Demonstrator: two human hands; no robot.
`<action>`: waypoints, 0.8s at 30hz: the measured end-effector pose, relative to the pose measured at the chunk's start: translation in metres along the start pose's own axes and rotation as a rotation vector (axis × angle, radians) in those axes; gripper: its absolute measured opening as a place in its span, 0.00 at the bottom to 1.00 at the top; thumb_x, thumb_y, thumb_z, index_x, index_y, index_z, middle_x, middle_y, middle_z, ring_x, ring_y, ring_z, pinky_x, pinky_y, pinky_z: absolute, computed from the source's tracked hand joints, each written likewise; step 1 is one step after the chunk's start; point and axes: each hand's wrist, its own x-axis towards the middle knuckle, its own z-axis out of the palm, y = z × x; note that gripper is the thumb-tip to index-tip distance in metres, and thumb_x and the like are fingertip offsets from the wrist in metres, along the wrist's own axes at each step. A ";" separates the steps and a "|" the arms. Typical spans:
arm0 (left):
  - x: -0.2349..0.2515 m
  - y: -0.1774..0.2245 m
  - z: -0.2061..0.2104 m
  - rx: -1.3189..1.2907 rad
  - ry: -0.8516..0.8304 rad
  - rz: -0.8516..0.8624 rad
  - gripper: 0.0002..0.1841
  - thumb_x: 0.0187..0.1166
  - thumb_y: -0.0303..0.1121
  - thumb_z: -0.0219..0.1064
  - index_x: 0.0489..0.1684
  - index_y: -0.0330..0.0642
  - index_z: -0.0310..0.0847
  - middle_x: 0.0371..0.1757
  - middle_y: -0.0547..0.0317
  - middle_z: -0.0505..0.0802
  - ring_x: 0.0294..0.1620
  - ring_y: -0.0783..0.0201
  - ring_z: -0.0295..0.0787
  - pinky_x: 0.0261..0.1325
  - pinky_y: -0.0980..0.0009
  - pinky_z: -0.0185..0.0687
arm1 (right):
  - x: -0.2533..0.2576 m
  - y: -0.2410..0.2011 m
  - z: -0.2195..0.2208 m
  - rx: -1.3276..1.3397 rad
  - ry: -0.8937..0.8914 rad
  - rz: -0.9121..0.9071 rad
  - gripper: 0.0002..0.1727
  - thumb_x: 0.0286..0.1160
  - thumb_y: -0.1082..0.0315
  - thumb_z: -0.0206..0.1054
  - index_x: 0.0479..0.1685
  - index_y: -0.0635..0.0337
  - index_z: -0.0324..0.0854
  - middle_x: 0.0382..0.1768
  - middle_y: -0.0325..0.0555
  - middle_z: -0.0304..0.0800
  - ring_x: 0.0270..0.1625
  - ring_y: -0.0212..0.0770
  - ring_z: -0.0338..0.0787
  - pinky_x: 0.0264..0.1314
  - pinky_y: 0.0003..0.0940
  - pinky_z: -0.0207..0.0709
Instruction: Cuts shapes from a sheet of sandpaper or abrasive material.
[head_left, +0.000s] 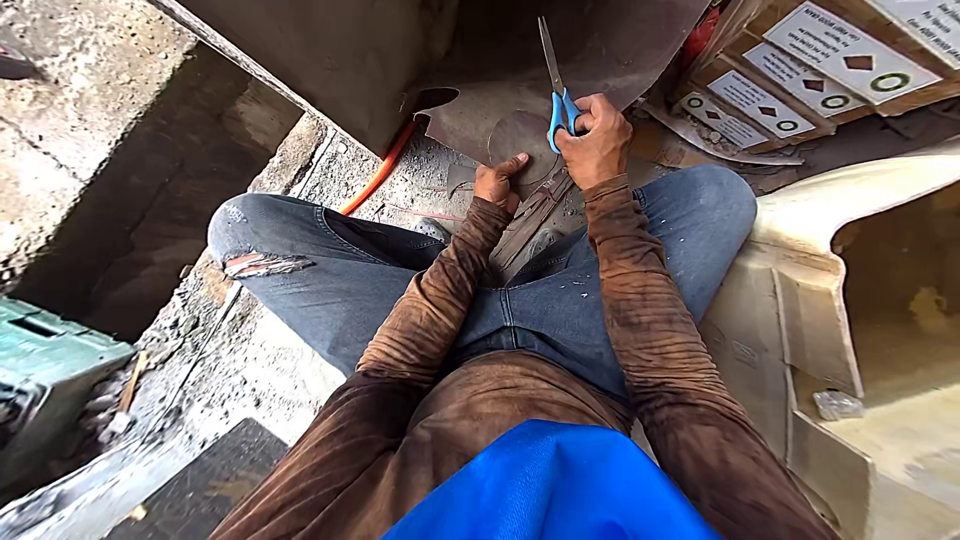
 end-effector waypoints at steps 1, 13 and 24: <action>0.000 0.001 0.000 -0.001 -0.001 0.000 0.19 0.73 0.13 0.64 0.62 0.31 0.69 0.49 0.41 0.90 0.47 0.51 0.91 0.53 0.50 0.91 | 0.000 0.000 0.001 0.000 0.007 -0.007 0.26 0.62 0.63 0.75 0.63 0.61 0.83 0.36 0.47 0.94 0.41 0.46 0.92 0.52 0.49 0.83; -0.002 0.000 0.005 0.027 0.023 -0.012 0.19 0.73 0.15 0.68 0.62 0.31 0.71 0.46 0.41 0.91 0.44 0.51 0.93 0.50 0.50 0.92 | 0.001 0.012 -0.006 0.202 -0.034 0.087 0.28 0.57 0.64 0.80 0.62 0.63 0.82 0.35 0.44 0.94 0.36 0.38 0.91 0.49 0.41 0.85; -0.002 -0.009 0.008 0.063 0.143 -0.034 0.28 0.65 0.13 0.75 0.65 0.28 0.70 0.47 0.36 0.91 0.45 0.46 0.93 0.49 0.47 0.93 | -0.005 0.013 -0.013 0.149 -0.079 0.060 0.27 0.59 0.64 0.79 0.62 0.62 0.82 0.35 0.45 0.93 0.37 0.39 0.91 0.49 0.42 0.85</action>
